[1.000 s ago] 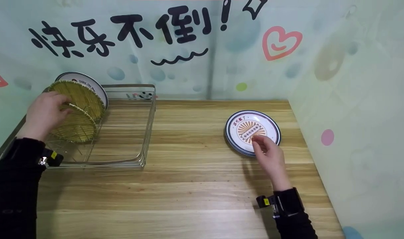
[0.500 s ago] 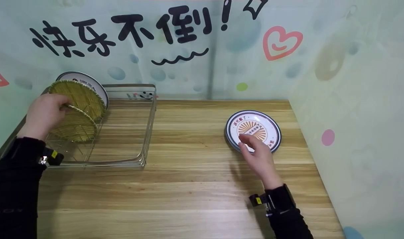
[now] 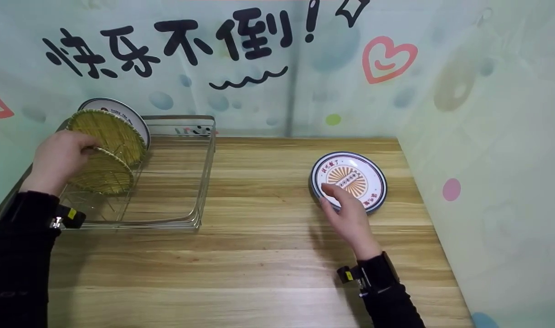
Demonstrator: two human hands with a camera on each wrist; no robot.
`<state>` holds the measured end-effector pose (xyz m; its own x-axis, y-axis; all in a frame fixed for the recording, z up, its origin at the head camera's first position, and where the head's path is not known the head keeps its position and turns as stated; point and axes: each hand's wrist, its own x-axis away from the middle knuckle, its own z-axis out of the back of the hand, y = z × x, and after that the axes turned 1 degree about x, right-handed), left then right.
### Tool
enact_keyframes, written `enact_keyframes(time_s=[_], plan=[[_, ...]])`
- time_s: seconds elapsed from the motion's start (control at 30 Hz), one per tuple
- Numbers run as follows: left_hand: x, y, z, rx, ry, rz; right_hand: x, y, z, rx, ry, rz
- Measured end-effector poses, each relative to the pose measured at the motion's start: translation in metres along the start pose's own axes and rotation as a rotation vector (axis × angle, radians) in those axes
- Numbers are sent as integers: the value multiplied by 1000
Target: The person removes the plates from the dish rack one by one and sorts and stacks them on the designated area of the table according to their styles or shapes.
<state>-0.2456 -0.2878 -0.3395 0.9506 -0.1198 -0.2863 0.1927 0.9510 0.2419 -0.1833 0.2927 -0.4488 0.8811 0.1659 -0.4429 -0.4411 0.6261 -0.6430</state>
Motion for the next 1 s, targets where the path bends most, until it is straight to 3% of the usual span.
enact_keyframes(time_s=[0.17,0.47,0.63,0.87,1.0], plan=[[3,1,0,-20,0,-1,0,1,-3,33,7,64],[7,2,3,-57,3,-13,1,0,-4,72,-17,59],[9,2,5,-63,73,-62,1,1,-5,70,-22,54],[10,5,3,-71,242,-186,2,-1,-7,69,-12,68],[8,9,1,-51,303,-242,3,-1,-9,84,-28,59]])
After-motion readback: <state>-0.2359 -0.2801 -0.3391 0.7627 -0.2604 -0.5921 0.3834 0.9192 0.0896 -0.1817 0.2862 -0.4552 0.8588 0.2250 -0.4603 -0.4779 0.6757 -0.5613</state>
